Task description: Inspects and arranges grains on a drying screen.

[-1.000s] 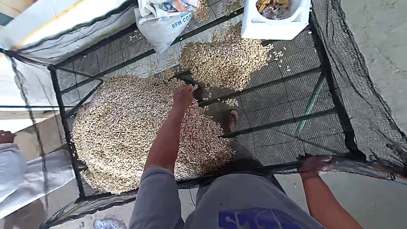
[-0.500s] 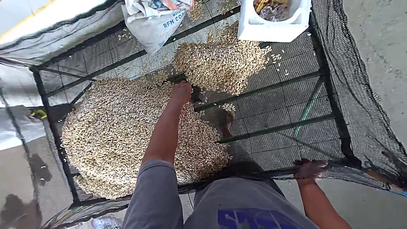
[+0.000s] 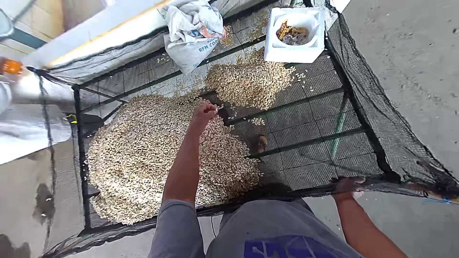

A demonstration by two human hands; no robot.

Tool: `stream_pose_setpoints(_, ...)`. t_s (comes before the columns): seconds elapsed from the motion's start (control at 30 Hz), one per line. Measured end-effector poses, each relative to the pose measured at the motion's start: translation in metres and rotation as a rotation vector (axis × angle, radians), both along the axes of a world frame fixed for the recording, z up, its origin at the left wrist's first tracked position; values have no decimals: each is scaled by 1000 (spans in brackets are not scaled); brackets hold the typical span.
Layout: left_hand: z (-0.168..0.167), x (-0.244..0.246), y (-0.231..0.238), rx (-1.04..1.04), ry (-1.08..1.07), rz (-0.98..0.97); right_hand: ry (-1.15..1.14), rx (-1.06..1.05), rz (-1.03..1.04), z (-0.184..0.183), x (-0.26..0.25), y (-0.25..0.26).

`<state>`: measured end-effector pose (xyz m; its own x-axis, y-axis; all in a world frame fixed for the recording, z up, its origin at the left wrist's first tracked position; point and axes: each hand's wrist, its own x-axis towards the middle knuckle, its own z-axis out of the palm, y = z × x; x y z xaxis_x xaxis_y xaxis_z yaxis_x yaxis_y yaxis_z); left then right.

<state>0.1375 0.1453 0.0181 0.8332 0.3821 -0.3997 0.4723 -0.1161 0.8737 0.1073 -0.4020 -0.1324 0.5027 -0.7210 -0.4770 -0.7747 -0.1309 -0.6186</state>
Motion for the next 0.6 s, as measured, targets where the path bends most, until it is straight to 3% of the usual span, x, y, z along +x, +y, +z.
stream_pose_setpoints(0.27,32,-59,-24,1,-108,73,93,-142,199,-2,-2,-7)
stream_pose_setpoints(0.4,41,-73,-33,-209,-240,232,158,-183,219,-6,2,-8)
stream_pose_setpoints(0.5,53,-82,-41,-237,-218,261,244,-240,288,-5,3,-7)
stream_pose_setpoints(0.6,58,-81,-44,-436,-320,359,119,-133,193,-6,3,-5)
